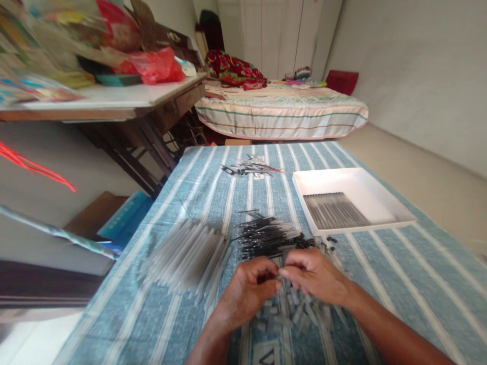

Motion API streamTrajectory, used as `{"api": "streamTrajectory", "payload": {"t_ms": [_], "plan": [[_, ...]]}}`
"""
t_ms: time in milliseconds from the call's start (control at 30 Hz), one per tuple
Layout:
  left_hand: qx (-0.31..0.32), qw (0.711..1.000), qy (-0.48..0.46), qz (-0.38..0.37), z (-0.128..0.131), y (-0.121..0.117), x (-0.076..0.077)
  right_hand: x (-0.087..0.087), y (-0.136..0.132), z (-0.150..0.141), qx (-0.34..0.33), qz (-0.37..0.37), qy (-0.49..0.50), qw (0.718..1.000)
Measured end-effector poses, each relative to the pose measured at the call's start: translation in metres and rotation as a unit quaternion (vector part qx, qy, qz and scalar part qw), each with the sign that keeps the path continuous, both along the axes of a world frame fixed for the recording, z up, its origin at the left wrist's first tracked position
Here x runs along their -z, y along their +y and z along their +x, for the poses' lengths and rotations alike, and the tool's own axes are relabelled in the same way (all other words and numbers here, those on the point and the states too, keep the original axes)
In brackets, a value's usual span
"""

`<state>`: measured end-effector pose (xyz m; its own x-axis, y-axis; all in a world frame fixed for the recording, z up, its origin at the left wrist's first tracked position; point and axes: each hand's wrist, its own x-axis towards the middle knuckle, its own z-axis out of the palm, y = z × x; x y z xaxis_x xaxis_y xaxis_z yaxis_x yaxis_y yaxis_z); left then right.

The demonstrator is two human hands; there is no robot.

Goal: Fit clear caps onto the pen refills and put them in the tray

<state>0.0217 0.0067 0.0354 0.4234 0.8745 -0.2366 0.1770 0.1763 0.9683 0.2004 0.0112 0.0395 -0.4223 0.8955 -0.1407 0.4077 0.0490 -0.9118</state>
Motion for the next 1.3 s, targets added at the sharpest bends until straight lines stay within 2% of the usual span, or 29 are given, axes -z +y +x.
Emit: {"api": "streamTrajectory", "payload": {"t_ms": [167,267,567,733,867,967,1033,1133,1233,1300], "plan": [[0.000,0.989,0.077,0.127,0.003,0.000,0.000,0.000,0.001,-0.002,0.018,-0.010,-0.011,1.000],[-0.002,0.981,0.096,0.170,0.003,0.000,-0.002,0.002,0.001,0.001,0.018,-0.019,0.004,1.000],[0.064,0.972,0.110,0.199,0.000,0.001,-0.009,-0.001,0.004,0.007,0.025,0.018,0.000,1.000],[0.039,0.967,0.130,0.215,0.002,0.000,-0.010,-0.005,0.005,0.004,0.036,0.025,-0.012,0.999],[-0.010,0.970,0.114,0.214,0.000,0.002,-0.009,-0.007,0.006,0.009,0.043,0.019,-0.014,0.999],[-0.066,0.971,0.103,0.203,-0.003,0.004,-0.006,-0.005,0.004,0.015,0.025,0.066,-0.076,0.995],[-0.108,0.973,0.098,0.177,-0.004,0.004,-0.004,-0.002,0.001,0.018,-0.017,0.097,-0.155,0.983],[-0.156,0.979,0.064,0.114,-0.004,0.004,-0.002,0.001,-0.009,0.015,-0.077,0.112,-0.291,0.947],[-0.188,0.980,-0.001,0.068,-0.002,0.004,-0.002,0.002,-0.018,0.007,-0.093,0.123,-0.401,0.903],[-0.212,0.975,-0.035,0.052,-0.001,0.005,-0.003,0.001,-0.022,0.001,-0.098,0.124,-0.437,0.886]]}}
